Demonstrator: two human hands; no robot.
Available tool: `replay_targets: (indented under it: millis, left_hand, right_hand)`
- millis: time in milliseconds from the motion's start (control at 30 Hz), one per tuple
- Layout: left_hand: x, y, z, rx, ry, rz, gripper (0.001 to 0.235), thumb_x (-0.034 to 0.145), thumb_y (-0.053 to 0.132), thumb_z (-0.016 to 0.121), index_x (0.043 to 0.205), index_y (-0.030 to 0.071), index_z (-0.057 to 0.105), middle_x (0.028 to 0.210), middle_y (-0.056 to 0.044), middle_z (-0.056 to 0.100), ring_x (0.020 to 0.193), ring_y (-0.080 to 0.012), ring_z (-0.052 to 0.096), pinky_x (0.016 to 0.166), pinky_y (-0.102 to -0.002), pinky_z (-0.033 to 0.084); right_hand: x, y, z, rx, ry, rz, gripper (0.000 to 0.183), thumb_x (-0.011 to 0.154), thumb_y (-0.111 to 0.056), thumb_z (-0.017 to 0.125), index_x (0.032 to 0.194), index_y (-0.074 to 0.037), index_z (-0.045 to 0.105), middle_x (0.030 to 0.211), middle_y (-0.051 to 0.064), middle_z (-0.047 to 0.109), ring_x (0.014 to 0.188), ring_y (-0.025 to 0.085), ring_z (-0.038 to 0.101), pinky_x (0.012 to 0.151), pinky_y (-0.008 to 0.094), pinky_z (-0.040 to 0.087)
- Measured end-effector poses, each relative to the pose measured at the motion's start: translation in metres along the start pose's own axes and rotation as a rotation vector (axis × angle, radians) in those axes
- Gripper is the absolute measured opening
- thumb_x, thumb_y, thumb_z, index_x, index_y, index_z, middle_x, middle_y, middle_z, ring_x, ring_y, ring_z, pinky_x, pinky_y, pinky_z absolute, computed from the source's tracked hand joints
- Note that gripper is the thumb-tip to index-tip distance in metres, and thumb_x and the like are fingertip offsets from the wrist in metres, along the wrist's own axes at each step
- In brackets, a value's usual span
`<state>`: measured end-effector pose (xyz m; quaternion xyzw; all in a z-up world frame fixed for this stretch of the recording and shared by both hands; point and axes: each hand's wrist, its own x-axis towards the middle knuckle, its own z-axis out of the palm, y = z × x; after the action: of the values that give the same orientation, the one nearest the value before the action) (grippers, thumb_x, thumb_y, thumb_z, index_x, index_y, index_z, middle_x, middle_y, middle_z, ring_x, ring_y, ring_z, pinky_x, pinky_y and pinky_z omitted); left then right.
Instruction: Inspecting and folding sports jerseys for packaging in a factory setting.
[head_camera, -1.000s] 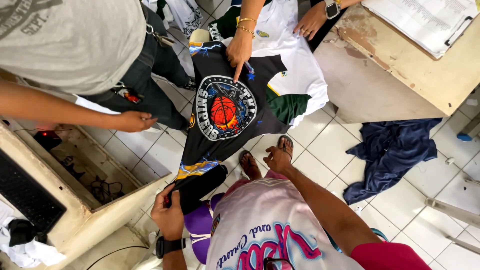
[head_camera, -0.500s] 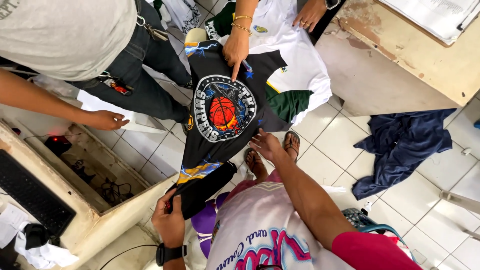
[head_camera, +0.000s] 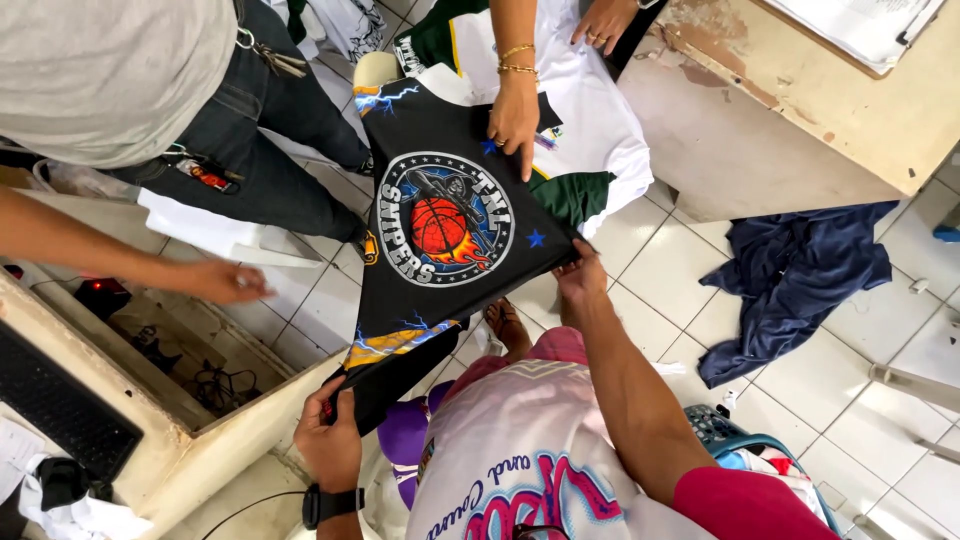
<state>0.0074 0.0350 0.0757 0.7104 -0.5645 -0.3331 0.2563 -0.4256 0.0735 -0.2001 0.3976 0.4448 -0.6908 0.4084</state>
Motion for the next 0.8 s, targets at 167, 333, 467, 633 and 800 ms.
replay_targets:
  millis: [167,333,467,633,800]
  left_hand:
    - [0.004,-0.011,0.008,0.014,0.034,-0.019,0.02,0.103,0.013,0.071,0.12,0.012,0.081,0.113,-0.007,0.081,0.106,-0.0209,0.075,0.093,-0.036,0.061]
    - [0.015,-0.032,0.011,0.107,0.049,0.375,0.016,0.109,0.009,0.064,0.123,0.004,0.07,0.124,-0.015,0.068,0.119,-0.0331,0.068,0.103,-0.046,0.055]
    - [0.03,-0.009,0.002,0.104,0.108,0.385,0.016,0.107,0.005,0.064,0.12,-0.003,0.067,0.124,-0.021,0.057,0.113,-0.0355,0.062,0.101,-0.046,0.05]
    - [0.063,0.058,-0.024,0.038,0.135,0.477,0.012,0.122,0.007,0.052,0.118,-0.005,0.052,0.103,-0.016,0.06,0.087,-0.0282,0.058,0.076,-0.042,0.048]
    - [0.123,0.146,-0.064,0.596,0.006,0.733,0.031,0.094,0.004,0.083,0.124,0.003,0.074,0.118,-0.018,0.077,0.104,-0.0408,0.073,0.084,-0.051,0.056]
  right_hand:
    - [-0.064,-0.037,0.025,-0.099,0.042,-0.269,0.028,0.091,0.001,0.084,0.102,-0.005,0.059,0.097,0.018,0.071,0.075,0.03,0.064,0.055,0.043,0.057]
    - [-0.084,-0.068,0.041,-0.215,0.047,-0.415,0.034,0.092,-0.004,0.085,0.113,0.004,0.06,0.103,0.027,0.077,0.079,0.04,0.078,0.066,0.051,0.074]
    - [-0.13,-0.105,0.084,-0.268,-0.106,-0.574,0.031,0.091,-0.011,0.086,0.095,-0.003,0.056,0.089,0.014,0.063,0.074,0.029,0.066,0.06,0.045,0.066]
    - [-0.217,-0.157,0.177,-0.136,-0.514,-0.651,0.02,0.098,-0.006,0.078,0.102,0.001,0.06,0.098,0.021,0.074,0.086,0.034,0.078,0.064,0.046,0.075]
    - [-0.307,-0.205,0.275,-0.095,-0.927,-0.729,0.025,0.107,-0.003,0.056,0.084,0.008,0.057,0.078,0.029,0.071,0.052,0.044,0.069,0.044,0.053,0.064]
